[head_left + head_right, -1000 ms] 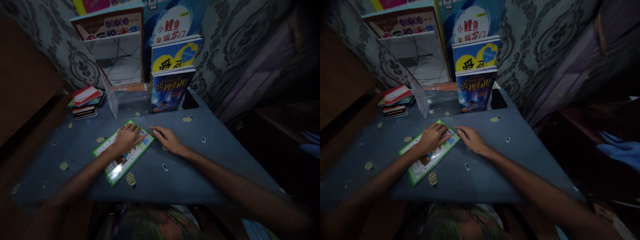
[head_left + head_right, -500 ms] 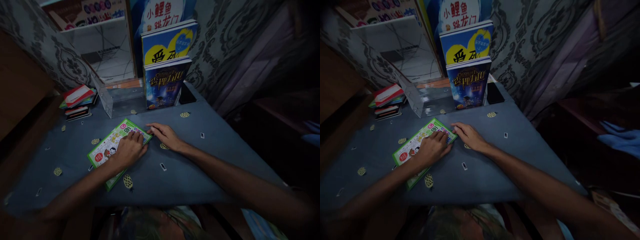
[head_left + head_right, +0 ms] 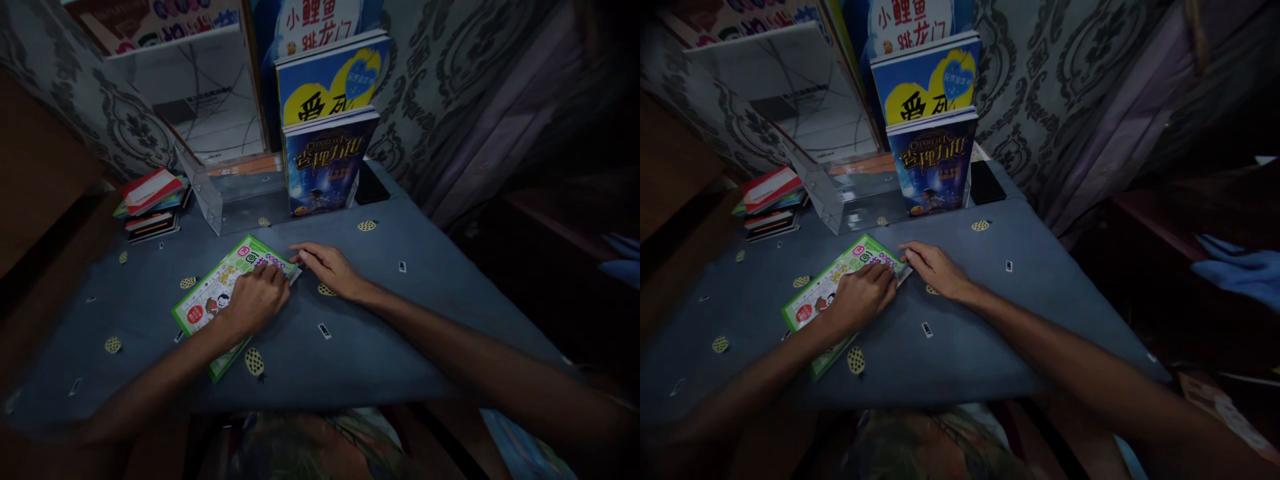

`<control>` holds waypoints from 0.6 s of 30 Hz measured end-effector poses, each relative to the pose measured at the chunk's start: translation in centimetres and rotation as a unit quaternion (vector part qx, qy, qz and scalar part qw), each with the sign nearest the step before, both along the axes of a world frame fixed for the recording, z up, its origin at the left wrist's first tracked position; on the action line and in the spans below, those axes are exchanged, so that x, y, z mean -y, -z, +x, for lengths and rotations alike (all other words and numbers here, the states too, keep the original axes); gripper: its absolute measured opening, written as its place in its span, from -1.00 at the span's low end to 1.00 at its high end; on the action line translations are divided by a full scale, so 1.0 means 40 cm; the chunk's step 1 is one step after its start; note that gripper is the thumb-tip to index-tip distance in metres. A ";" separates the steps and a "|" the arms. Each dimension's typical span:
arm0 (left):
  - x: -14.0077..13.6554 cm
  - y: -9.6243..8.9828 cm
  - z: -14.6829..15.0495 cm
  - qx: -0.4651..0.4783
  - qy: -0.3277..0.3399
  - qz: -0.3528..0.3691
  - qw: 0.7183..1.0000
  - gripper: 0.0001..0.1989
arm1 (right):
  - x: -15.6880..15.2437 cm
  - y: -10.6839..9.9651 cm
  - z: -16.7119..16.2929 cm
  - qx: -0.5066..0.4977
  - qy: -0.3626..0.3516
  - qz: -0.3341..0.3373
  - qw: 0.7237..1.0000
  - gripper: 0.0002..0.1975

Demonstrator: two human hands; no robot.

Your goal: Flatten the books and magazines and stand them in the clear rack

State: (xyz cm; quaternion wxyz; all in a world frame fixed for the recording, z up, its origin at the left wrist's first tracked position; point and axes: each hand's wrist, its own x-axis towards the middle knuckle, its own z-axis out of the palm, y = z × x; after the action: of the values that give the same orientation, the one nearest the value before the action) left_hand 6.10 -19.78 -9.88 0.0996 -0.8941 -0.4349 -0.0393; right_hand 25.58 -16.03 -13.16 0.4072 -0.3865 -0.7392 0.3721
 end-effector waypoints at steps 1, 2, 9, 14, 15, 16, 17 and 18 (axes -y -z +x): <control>0.000 0.002 -0.001 0.001 0.002 0.003 1.000 -0.77 | 0.000 0.000 0.000 -0.001 -0.001 -0.001 1.000 -0.63; -0.001 0.003 -0.001 0.001 0.003 0.006 1.000 -0.77 | 0.001 0.000 0.000 0.000 -0.001 -0.003 1.000 -0.63; 0.004 0.007 -0.003 -0.010 0.007 0.024 1.000 -0.74 | 0.003 -0.007 0.000 0.012 0.004 0.000 1.000 -0.62; 0.005 -0.008 -0.008 -0.027 0.006 0.000 1.000 -0.68 | 0.007 -0.012 0.001 0.014 -0.019 -0.039 0.999 -0.60; 0.000 -0.014 -0.013 -0.029 0.004 -0.015 0.999 -0.67 | 0.007 -0.012 0.002 0.017 -0.021 -0.042 0.999 -0.61; -0.006 -0.021 -0.021 -0.030 -0.001 -0.032 0.999 -0.66 | 0.007 -0.013 0.002 0.021 -0.024 -0.044 0.999 -0.61; -0.015 -0.029 -0.031 -0.028 -0.013 -0.048 0.998 -0.66 | 0.007 -0.014 0.003 0.023 -0.026 -0.045 0.998 -0.62; -0.025 -0.036 -0.044 -0.025 -0.030 -0.060 0.997 -0.67 | 0.007 -0.014 0.003 0.024 -0.027 -0.047 0.998 -0.63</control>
State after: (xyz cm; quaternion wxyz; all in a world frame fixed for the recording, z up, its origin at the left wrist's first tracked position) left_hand 4.36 -18.76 -8.44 0.0576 -0.8856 -0.4607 0.0120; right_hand 25.70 -16.31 -12.60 0.3603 -0.3936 -0.7407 0.4082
